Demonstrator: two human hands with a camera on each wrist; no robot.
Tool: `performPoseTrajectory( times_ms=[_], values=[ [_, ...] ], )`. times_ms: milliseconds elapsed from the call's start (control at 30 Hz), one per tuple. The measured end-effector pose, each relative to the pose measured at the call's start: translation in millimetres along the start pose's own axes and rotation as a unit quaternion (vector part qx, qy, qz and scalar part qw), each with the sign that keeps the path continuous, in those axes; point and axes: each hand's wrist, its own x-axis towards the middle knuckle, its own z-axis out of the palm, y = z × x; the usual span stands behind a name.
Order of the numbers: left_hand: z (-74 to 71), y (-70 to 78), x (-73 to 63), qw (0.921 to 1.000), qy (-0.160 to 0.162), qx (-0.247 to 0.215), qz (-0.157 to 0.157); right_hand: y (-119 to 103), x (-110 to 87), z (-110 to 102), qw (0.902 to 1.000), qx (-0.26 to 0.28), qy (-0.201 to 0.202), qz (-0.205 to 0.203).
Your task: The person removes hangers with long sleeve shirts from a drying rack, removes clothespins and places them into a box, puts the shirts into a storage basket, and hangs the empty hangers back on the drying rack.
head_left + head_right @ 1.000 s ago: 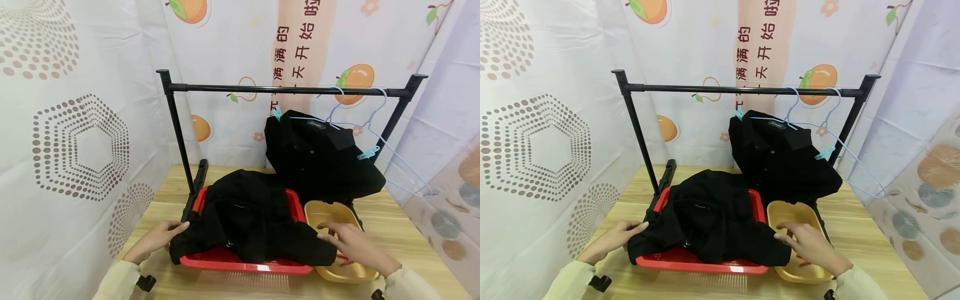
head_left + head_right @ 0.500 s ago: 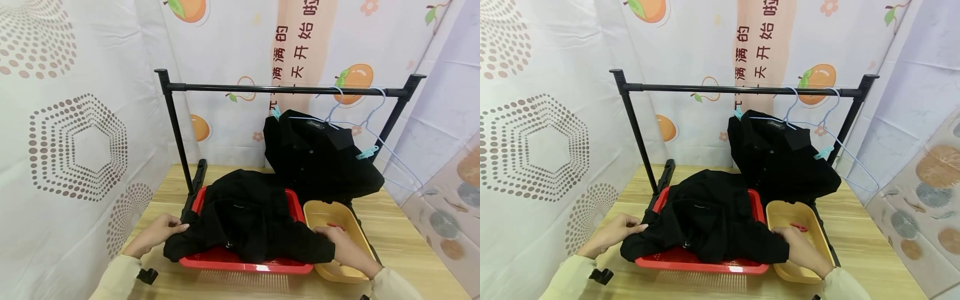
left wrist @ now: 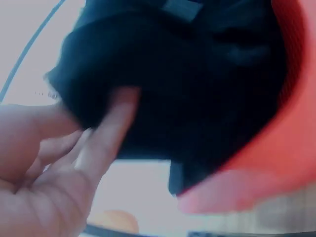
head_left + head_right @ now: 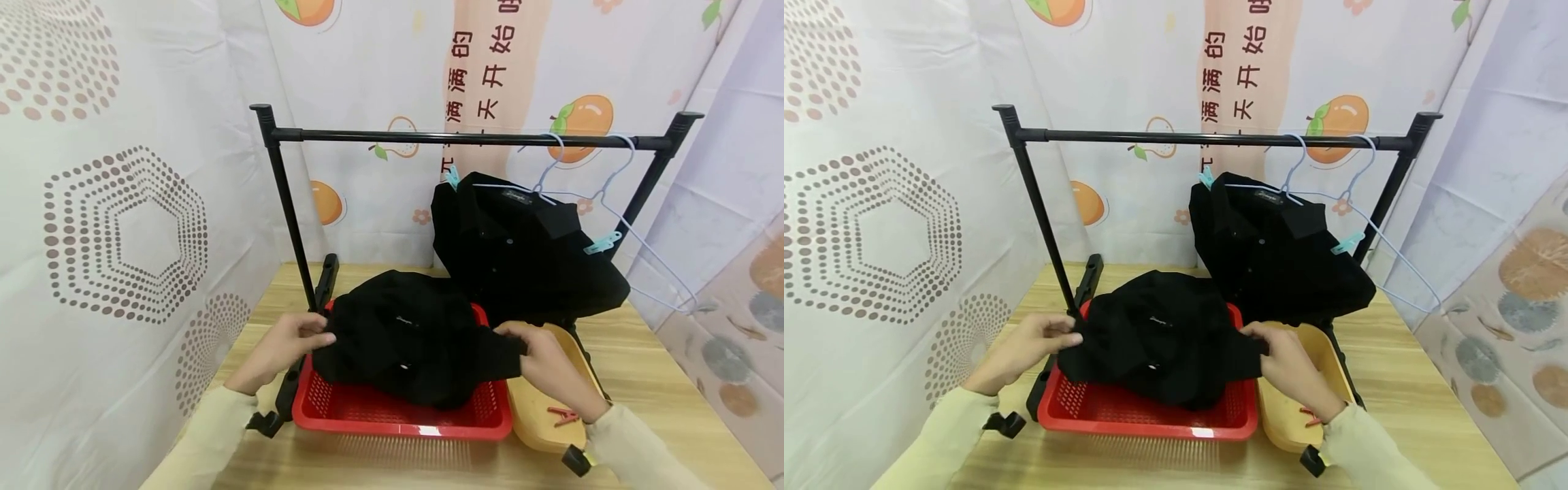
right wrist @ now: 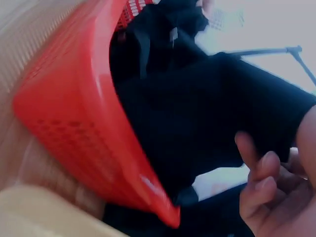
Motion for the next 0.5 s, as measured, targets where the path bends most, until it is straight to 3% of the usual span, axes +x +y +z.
performPoseTrajectory(
  times_ms=[67,100,200,333,400,500],
  values=[
    [9.7,5.8,4.6,0.9954,-0.056,0.058,0.052,-6,2.6,9,0.9999,0.005,-0.013,-0.005],
    [15.0,7.2,6.5,0.989,-0.084,0.09,0.081,-8,2.7,15,0.9996,0.004,-0.025,-0.008],
    [31.6,8.1,9.6,0.9613,-0.17,0.164,0.141,-11,-0.3,33,0.996,-0.002,-0.087,-0.018],
    [45.4,5.6,6.5,0.9256,-0.268,0.228,0.138,-11,-8.0,48,0.9761,-0.021,-0.214,-0.028],
    [45.6,3.7,5.2,0.9118,-0.301,0.246,0.133,-10,-11.0,51,0.9633,-0.034,-0.264,-0.034],
    [36.3,-1.5,8.3,0.9047,-0.314,0.238,0.162,-8,-8.4,47,0.955,-0.016,-0.293,-0.042]
  ],
)
